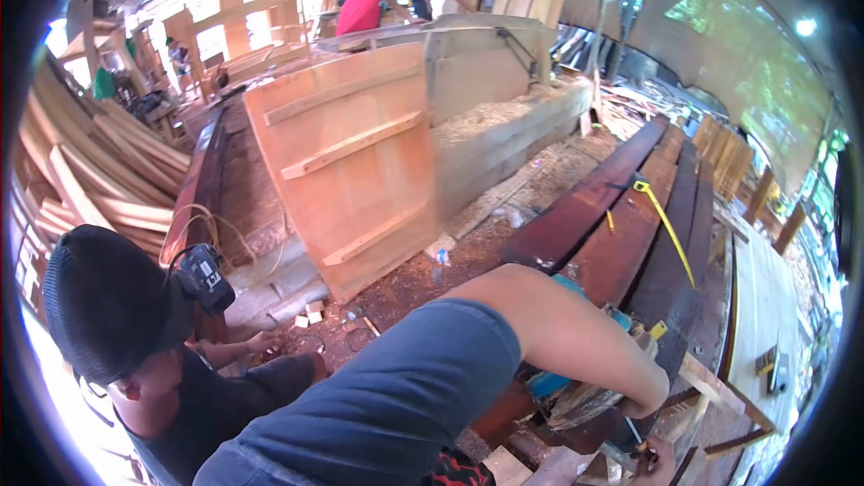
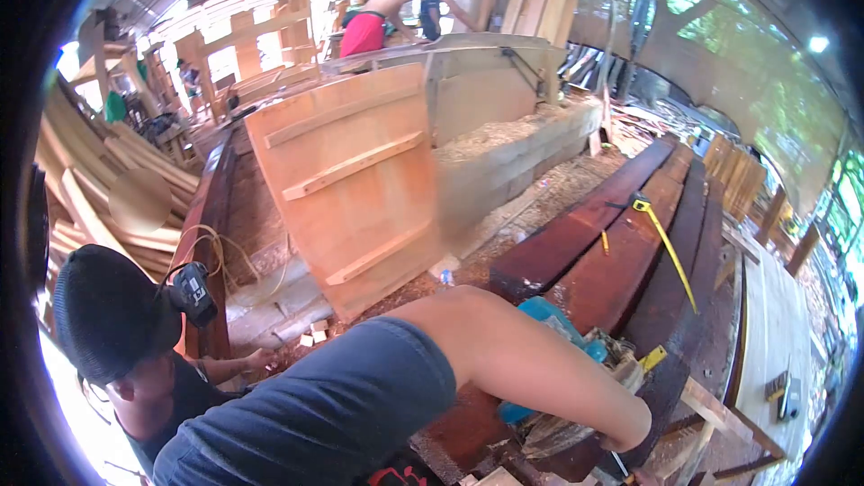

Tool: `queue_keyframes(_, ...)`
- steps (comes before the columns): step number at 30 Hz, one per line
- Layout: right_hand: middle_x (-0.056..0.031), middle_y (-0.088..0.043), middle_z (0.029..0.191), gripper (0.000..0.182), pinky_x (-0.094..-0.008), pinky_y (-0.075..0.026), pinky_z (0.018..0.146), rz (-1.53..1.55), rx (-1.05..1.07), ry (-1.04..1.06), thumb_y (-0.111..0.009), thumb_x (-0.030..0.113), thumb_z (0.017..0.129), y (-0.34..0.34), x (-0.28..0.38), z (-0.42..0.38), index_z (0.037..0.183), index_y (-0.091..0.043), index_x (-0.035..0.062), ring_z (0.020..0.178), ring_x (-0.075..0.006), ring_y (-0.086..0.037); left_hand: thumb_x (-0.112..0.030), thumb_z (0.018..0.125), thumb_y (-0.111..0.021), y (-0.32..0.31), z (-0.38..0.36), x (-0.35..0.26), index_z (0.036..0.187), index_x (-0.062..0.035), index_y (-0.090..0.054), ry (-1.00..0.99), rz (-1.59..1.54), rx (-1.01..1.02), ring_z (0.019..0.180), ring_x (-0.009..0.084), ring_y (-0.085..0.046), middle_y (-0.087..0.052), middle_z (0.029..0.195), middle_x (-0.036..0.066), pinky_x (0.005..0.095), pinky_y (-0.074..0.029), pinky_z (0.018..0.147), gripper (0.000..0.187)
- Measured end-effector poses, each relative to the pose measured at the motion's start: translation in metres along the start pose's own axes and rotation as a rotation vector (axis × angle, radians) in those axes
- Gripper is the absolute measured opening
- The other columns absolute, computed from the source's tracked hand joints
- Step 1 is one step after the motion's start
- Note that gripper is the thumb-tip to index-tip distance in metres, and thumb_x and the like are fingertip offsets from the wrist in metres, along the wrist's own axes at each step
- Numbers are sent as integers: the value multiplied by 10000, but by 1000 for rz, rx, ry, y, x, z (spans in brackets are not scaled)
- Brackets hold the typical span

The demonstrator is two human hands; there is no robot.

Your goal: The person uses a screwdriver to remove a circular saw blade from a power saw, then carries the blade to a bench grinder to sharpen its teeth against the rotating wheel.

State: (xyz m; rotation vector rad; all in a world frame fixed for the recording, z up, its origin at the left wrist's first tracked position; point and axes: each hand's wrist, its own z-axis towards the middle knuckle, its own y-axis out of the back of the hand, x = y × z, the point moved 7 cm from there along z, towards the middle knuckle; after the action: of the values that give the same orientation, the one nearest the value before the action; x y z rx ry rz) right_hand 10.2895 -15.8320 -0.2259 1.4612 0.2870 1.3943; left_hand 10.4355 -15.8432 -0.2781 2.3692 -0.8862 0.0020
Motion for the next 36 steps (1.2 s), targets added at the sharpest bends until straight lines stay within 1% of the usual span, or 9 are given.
queue_keyframes(3, -212, -689, 1175, 328, -419, -490, 904, -274, 307, -178, -639, 53, 887, -16, -2, 18, 1213, -679, 72, 1041, -339, -677, -256, 833, -667, -1, 2, 0, 1098, -168, -751, 25, -33, -58, 1003, 284, -666, -716, 1147, 57, 447, -514, 843, 291)
queue_keyframes(6, -64, -669, 738, 191, -261, -520, 520, -255, 162, 306, -634, 131, 911, -37, 6, 43, 993, -702, -27, 623, -165, -664, -225, 823, -673, -2, -11, -3, 1054, -191, -772, 35, -65, -117, 967, 258, -687, -738, 1092, 40, 435, -533, 803, 254)
queue_keyframes(10, -126, -676, 682, 167, -310, -523, 546, 311, 371, -257, -545, -72, 826, -53, -16, 52, 891, -698, -82, 632, -169, -689, -220, 821, -677, -1, -17, -4, 1046, -191, -775, 36, -88, -137, 955, 256, -691, -742, 1073, 38, 431, -537, 792, 247)
queue_keyframes(16, -111, -644, 616, 167, -319, -495, 502, 98, 202, -112, -553, -123, 785, -39, 9, 58, 627, -593, -86, 515, -182, -646, -211, 818, -683, 3, -23, -3, 1033, -192, -778, 41, -139, -167, 938, 253, -698, -748, 1045, 34, 426, -544, 774, 236)
queue_keyframes(19, -191, -688, 851, 54, -297, -511, 677, -146, 218, -195, -624, -95, 758, -38, 1, 56, 806, -631, -70, 816, -197, -694, -206, 817, -686, 2, -27, -1, 1027, -193, -780, 62, -180, -178, 929, 251, -701, -751, 1031, 32, 423, -547, 766, 231)
queue_keyframes(21, -248, -669, 1104, 285, -338, -495, 821, -167, 266, -330, -698, -33, 726, -58, -50, 50, 1005, -643, -48, 1055, -205, -653, -203, 816, -688, 2, -32, 1, 1023, -193, -781, 83, -227, -190, 924, 250, -704, -753, 1022, 30, 421, -549, 760, 227)
queue_keyframes(24, -230, -662, 735, 75, -504, -528, 691, -377, 156, -37, -638, 33, 698, -35, 29, 67, 669, -707, 26, 740, -420, -670, -196, 778, -721, 4, -40, 0, 976, -183, -788, 102, -278, -278, 896, 256, -718, -759, 951, 43, 434, -561, 734, 209)
queue_keyframes(33, -235, -690, 819, 72, -467, -553, 777, -297, 341, -155, -686, 87, 705, -35, 38, 81, 721, -716, 23, 851, -408, -681, -217, 710, -847, 5, -85, 9, 1026, -114, -754, 94, -333, -307, 1018, 299, -691, -728, 1076, 111, 415, -554, 843, 345)
queue_keyframes(36, -217, -703, 840, 89, -452, -557, 768, -404, 276, -169, -687, 73, 693, -35, 43, 78, 761, -719, 27, 860, -390, -691, -198, 788, -675, 1, -75, 10, 873, -67, -765, 18, -226, -337, 875, 336, -702, -727, 903, 159, 437, -559, 775, 180)
